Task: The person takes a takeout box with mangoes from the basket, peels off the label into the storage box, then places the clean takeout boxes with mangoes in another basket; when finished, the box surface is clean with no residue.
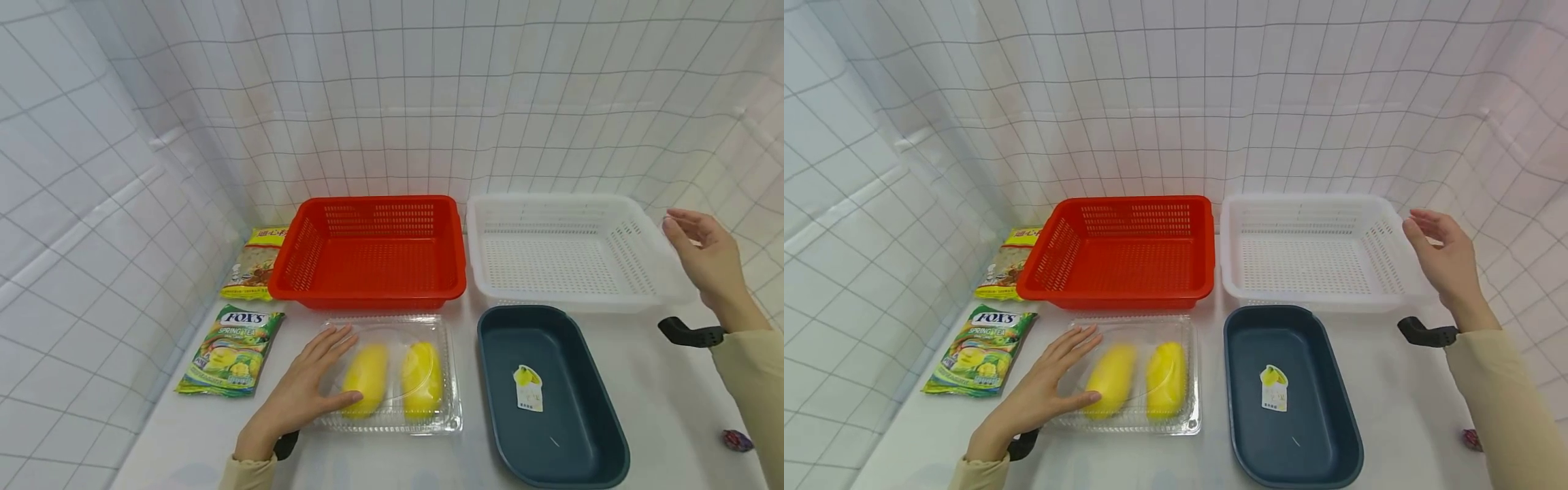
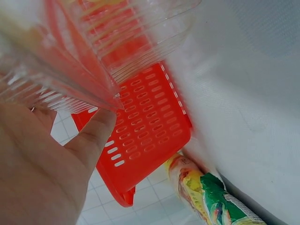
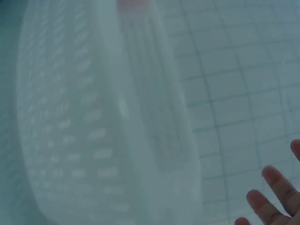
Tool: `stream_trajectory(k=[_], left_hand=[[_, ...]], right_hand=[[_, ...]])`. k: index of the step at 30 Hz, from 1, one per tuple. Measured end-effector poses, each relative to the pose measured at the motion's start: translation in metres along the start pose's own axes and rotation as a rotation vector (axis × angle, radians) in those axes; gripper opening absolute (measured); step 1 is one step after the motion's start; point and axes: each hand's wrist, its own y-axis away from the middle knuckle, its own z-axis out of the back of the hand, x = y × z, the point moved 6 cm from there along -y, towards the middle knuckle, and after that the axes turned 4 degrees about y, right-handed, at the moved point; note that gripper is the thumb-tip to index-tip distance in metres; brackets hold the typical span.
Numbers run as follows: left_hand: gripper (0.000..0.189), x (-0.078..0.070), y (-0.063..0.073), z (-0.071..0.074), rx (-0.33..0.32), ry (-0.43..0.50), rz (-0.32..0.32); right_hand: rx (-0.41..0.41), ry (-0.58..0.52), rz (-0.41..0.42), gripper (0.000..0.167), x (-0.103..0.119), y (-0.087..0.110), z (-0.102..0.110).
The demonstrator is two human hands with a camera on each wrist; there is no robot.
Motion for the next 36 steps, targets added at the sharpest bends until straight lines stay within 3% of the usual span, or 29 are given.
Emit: stream_trajectory(k=[2,6,9,11,16,19,23,27,31,36], left_hand=[[0.087,0.000,-0.001,0.000,0.000,0.004,0.001],[0.087,0.002,-0.002,-0.002,0.008,0.004,0.008],[0.087,0.003,-0.002,-0.003,0.012,0.004,0.016],[0.087,0.002,-0.002,-0.003,0.012,0.006,0.017],[0.086,0.001,-0.001,-0.003,0.007,0.010,0.010],[0.086,0.001,0.000,-0.002,-0.006,0.020,0.000],[0.083,0.001,0.002,0.001,-0.039,0.090,-0.017],[0.076,0.006,0.004,0.009,-0.130,0.191,0.005],[0.072,0.019,0.005,0.016,-0.196,0.265,0.113],[0.078,0.036,0.005,0.009,-0.105,0.429,0.312]], right_hand=[[0.056,0.051,-0.102,0.053,-0.023,-0.007,0.001],[0.317,0.058,-0.223,0.066,-0.062,-0.011,-0.006],[0.465,-0.044,-0.263,0.065,-0.082,-0.008,-0.012],[0.510,-0.199,-0.272,0.063,-0.089,-0.005,-0.015],[0.558,-0.711,-0.293,0.061,-0.088,0.000,-0.021],[0.583,-0.861,-0.297,0.060,-0.085,0.002,-0.023],[0.597,-0.900,-0.307,0.061,-0.084,0.003,-0.025],[0.585,-0.885,-0.323,0.061,-0.086,0.003,-0.027],[0.572,-0.869,-0.324,0.061,-0.086,0.002,-0.027],[0.570,-0.864,-0.319,0.061,-0.084,-0.001,-0.026]])
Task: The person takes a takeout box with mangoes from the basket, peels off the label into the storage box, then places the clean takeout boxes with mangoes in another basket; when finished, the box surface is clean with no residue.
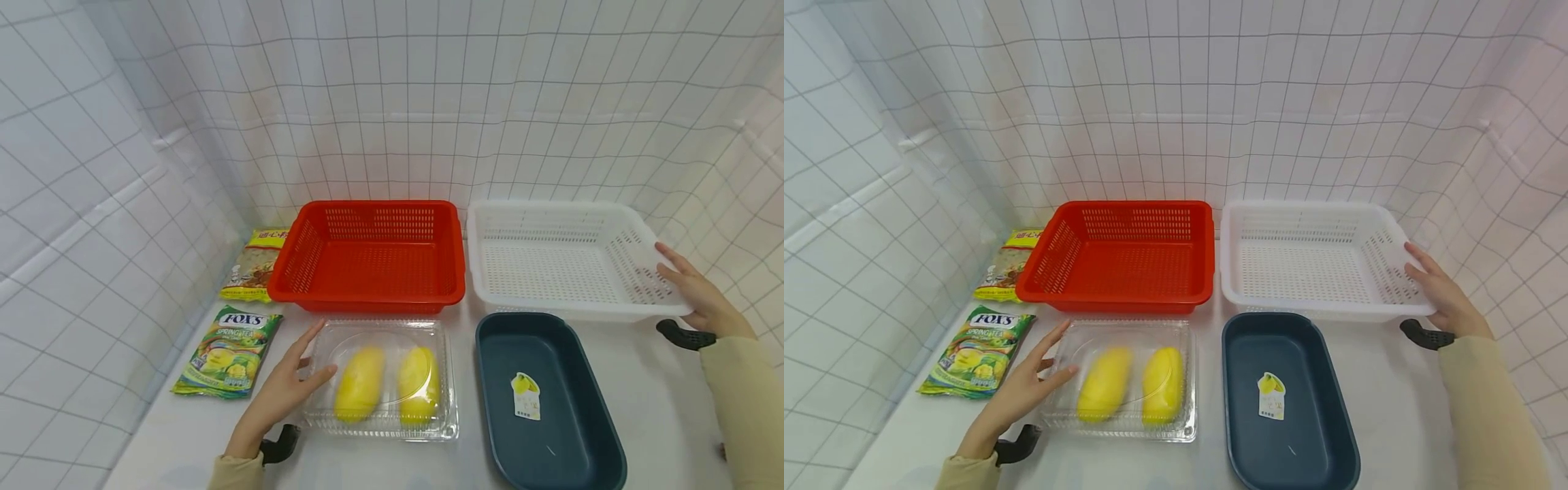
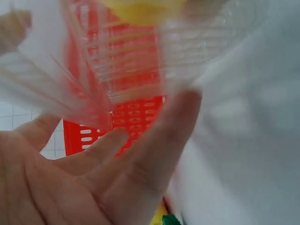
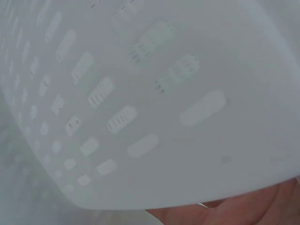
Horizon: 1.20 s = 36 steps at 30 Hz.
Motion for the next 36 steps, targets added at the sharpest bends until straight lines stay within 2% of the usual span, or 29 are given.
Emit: stream_trajectory(k=[4,8,15,20,25,29,32,36], left_hand=[[0.082,0.011,-0.001,-0.001,0.049,0.092,0.169],[0.082,0.016,-0.001,0.001,0.054,0.118,0.258],[0.077,0.015,-0.005,0.001,0.033,0.211,0.264],[0.076,0.006,0.001,0.004,0.033,0.239,0.262],[0.074,-0.021,0.007,0.010,0.096,0.300,0.169],[0.075,-0.054,-0.001,0.019,0.156,0.318,0.070],[0.077,-0.081,-0.017,0.024,0.180,0.260,0.004],[0.077,-0.112,-0.053,0.022,0.174,0.169,-0.049]], right_hand=[[-0.010,0.012,-0.004,0.060,0.000,0.000,0.000],[-0.008,-0.002,-0.009,0.060,0.000,0.001,0.001],[-0.004,-0.014,-0.003,0.060,0.000,0.002,0.002],[-0.023,0.004,-0.003,0.060,0.000,0.002,0.003],[-0.033,0.019,-0.003,0.060,0.002,0.002,0.002],[-0.040,0.017,-0.007,0.060,0.003,0.003,0.001],[-0.053,0.007,-0.017,0.061,0.002,0.003,0.000],[-0.081,0.038,-0.037,0.061,0.003,0.002,0.000]])
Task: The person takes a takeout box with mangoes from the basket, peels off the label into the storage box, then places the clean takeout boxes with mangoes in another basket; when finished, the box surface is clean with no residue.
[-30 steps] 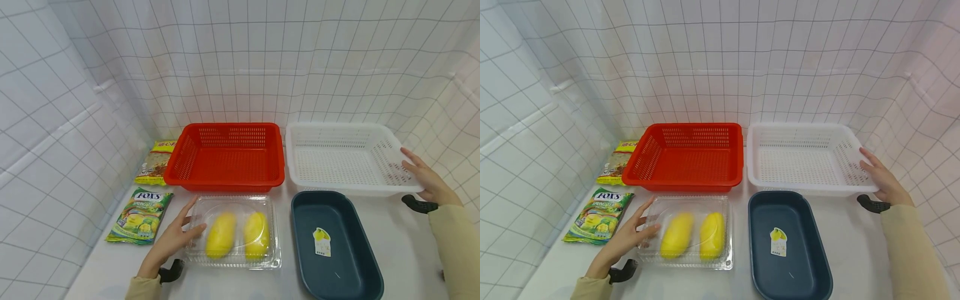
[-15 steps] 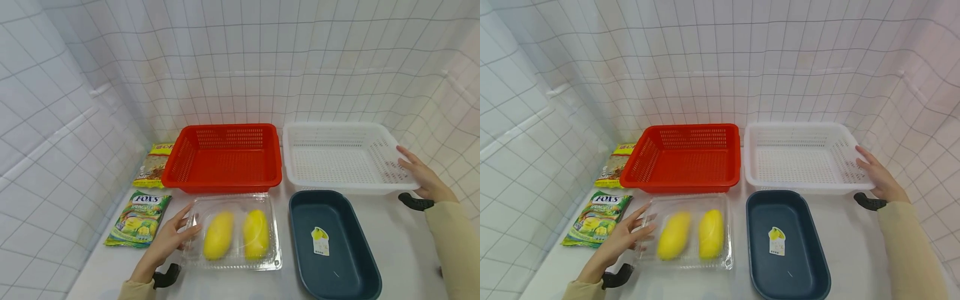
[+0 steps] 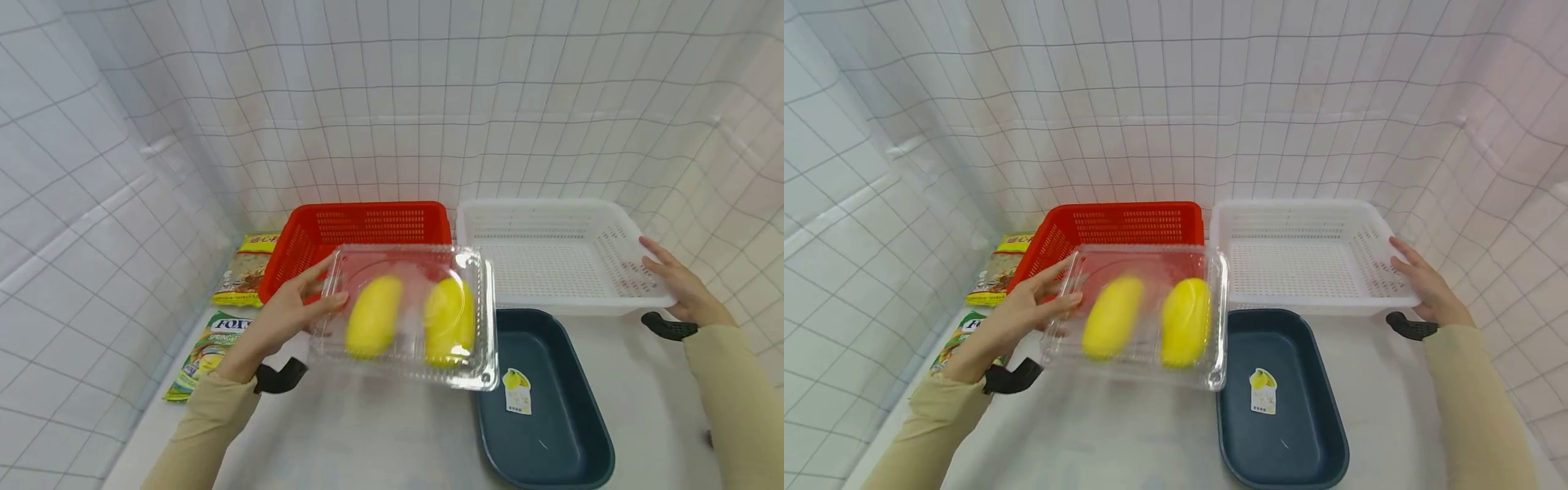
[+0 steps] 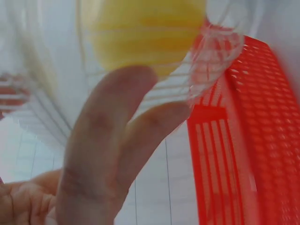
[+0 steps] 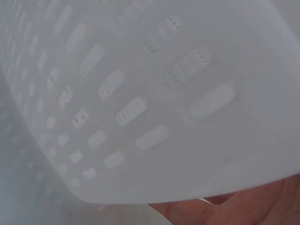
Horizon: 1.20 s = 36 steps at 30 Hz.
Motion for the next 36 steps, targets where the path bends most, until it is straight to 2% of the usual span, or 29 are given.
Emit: stream_trajectory(k=[5,10,15,18,22,24,26,28,30,33,36], left_hand=[[0.074,-0.031,-0.064,-0.013,-0.010,0.023,-0.020],[0.080,-0.053,-0.121,-0.037,-0.008,0.089,-0.036],[0.080,-0.057,-0.171,-0.069,-0.021,0.107,-0.051],[0.078,-0.056,-0.195,-0.091,-0.021,0.152,-0.040],[0.076,-0.056,-0.218,-0.123,-0.013,0.199,-0.009],[0.077,-0.055,-0.226,-0.137,-0.026,0.184,0.029],[0.078,-0.053,-0.233,-0.148,-0.049,0.143,0.061],[0.072,-0.050,-0.240,-0.159,-0.052,0.058,0.077],[0.066,-0.046,-0.246,-0.169,-0.045,-0.031,0.084],[0.060,-0.042,-0.254,-0.182,-0.011,-0.115,0.082],[0.070,-0.039,-0.257,-0.193,0.013,-0.156,0.111]], right_hand=[[0.015,-0.029,0.012,0.061,0.004,-0.003,-0.001],[0.024,-0.075,0.005,0.061,0.004,-0.005,-0.002],[0.005,-0.061,-0.008,0.062,0.002,-0.007,-0.002],[-0.005,-0.035,-0.011,0.062,0.001,-0.008,-0.002],[-0.004,-0.019,-0.008,0.061,0.001,-0.006,0.000],[0.000,-0.032,-0.005,0.061,0.001,-0.006,0.001],[0.003,-0.040,-0.004,0.061,0.002,-0.007,0.001],[-0.005,-0.034,-0.007,0.061,0.001,-0.007,0.001],[-0.014,-0.024,-0.010,0.061,0.000,-0.007,0.001],[-0.028,-0.010,-0.011,0.061,-0.002,-0.006,0.001],[-0.035,0.005,0.000,0.061,-0.002,-0.003,0.002]])
